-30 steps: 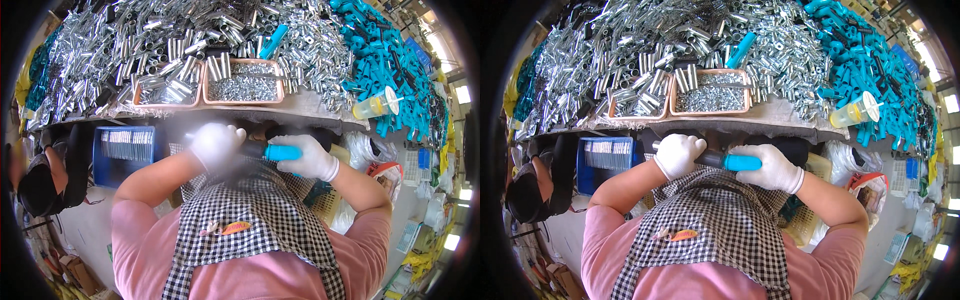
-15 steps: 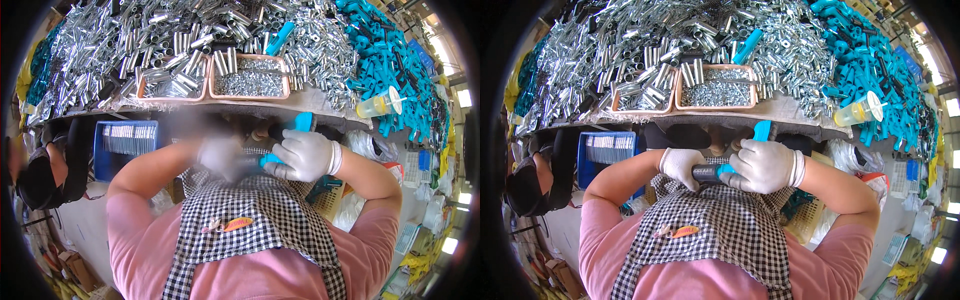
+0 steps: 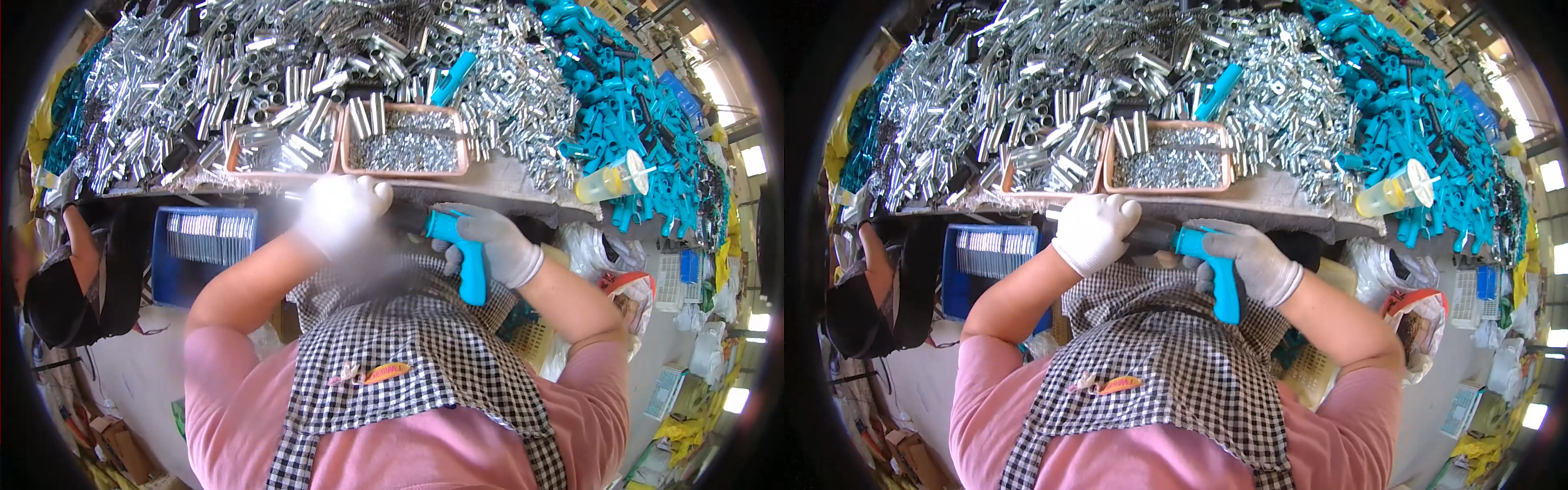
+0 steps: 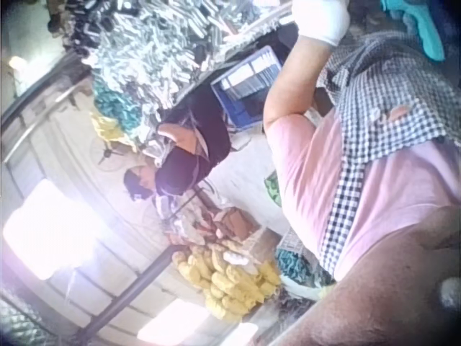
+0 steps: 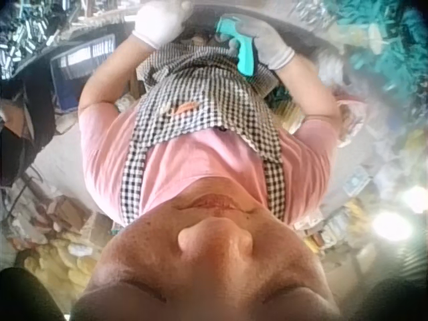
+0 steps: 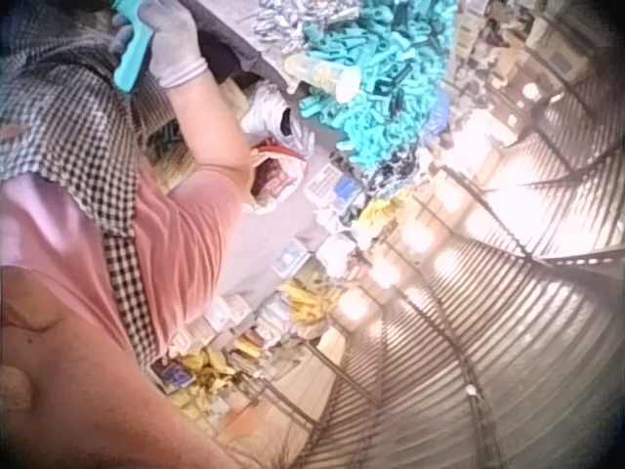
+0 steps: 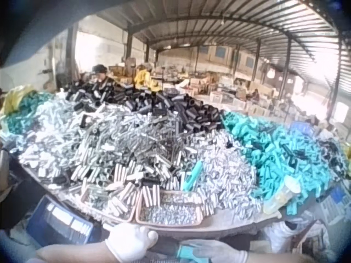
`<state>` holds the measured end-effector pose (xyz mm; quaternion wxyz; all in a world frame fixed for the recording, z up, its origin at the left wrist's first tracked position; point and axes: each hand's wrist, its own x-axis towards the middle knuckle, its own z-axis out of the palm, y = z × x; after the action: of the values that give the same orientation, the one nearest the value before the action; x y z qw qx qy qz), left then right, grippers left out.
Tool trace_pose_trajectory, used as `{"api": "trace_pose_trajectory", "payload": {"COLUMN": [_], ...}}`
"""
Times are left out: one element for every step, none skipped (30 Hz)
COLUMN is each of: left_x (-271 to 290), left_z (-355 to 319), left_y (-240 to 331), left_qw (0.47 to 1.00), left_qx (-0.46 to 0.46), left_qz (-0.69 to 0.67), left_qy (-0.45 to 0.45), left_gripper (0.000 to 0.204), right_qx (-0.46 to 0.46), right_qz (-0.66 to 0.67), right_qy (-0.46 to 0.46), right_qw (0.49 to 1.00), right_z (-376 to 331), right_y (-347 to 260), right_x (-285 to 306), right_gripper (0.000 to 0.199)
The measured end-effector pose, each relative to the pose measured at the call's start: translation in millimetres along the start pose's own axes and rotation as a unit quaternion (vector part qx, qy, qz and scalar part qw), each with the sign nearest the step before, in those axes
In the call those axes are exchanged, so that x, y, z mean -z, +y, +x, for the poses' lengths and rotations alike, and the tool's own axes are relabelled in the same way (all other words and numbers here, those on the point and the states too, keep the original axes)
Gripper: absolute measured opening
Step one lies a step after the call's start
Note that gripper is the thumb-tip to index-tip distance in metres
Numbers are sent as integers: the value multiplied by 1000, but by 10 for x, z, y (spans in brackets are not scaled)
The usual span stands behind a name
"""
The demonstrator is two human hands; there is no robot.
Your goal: Assembling components of handheld tools, specifically caulking guns, by fitting metal tubes, springs, and plastic handles together.
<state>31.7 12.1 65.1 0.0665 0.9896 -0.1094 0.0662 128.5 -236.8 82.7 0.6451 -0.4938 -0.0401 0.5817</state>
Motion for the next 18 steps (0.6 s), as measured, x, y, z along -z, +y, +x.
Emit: {"api": "trace_pose_trajectory", "payload": {"left_x": [-27,-21,14,188,166,98,-30,-118,-177,-106,-120,-130,29,-73,-129,-162,-212,-247], "left_z": [13,43,61,96,49,-23,-102,-194,-264,-290,-240,-178,-63,-20,-47,-135,-174,-220], "left_y": [-57,-83,-90,-43,-57,-73,-14,98,176,270,237,197,193,139,118,156,218,322], "left_qw": [1000,999,994,992,989,986,995,997,989,973,978,978,970,948,963,972,981,974], "left_qx": [23,44,102,117,136,154,75,-2,-91,-80,-52,-21,72,141,118,95,-11,-77], "left_qz": [-7,-14,-38,-50,-52,-56,-65,-77,-111,-210,-202,-194,-215,-220,-216,-213,-189,-201], "left_qy": [8,15,-6,-21,5,32,23,11,-41,-48,13,74,89,181,106,28,-26,-75], "left_gripper": [29,29,29,29,27,26,24,23,24,24,24,24,23,23,23,23,23,22], "right_qx": [61,124,193,246,333,404,499,556,557,557,453,388,400,410,520,566,474,305], "right_qz": [-1,-1,-44,-59,-240,-410,-493,-498,-513,-526,-482,-316,-405,-494,-478,-548,-243,102], "right_qy": [7,14,35,40,62,84,84,24,75,123,219,239,210,170,91,7,-104,-197], "right_qw": [998,992,980,967,910,813,707,665,649,631,718,832,795,748,702,616,840,926], "right_z": [-9,-24,68,-45,-149,-222,-252,-246,-259,-259,-287,-181,-221,-268,-269,-344,-323,-302], "right_y": [21,46,109,110,139,124,58,46,-18,-113,-205,-214,-165,-110,-10,-107,-12,83], "right_x": [-29,-44,31,-9,-32,-42,-89,-5,80,154,150,263,210,115,-44,-159,-34,90], "right_gripper": [65,72,82,87,84,81,68,57,54,51,47,47,47,47,49,50,51,51]}}
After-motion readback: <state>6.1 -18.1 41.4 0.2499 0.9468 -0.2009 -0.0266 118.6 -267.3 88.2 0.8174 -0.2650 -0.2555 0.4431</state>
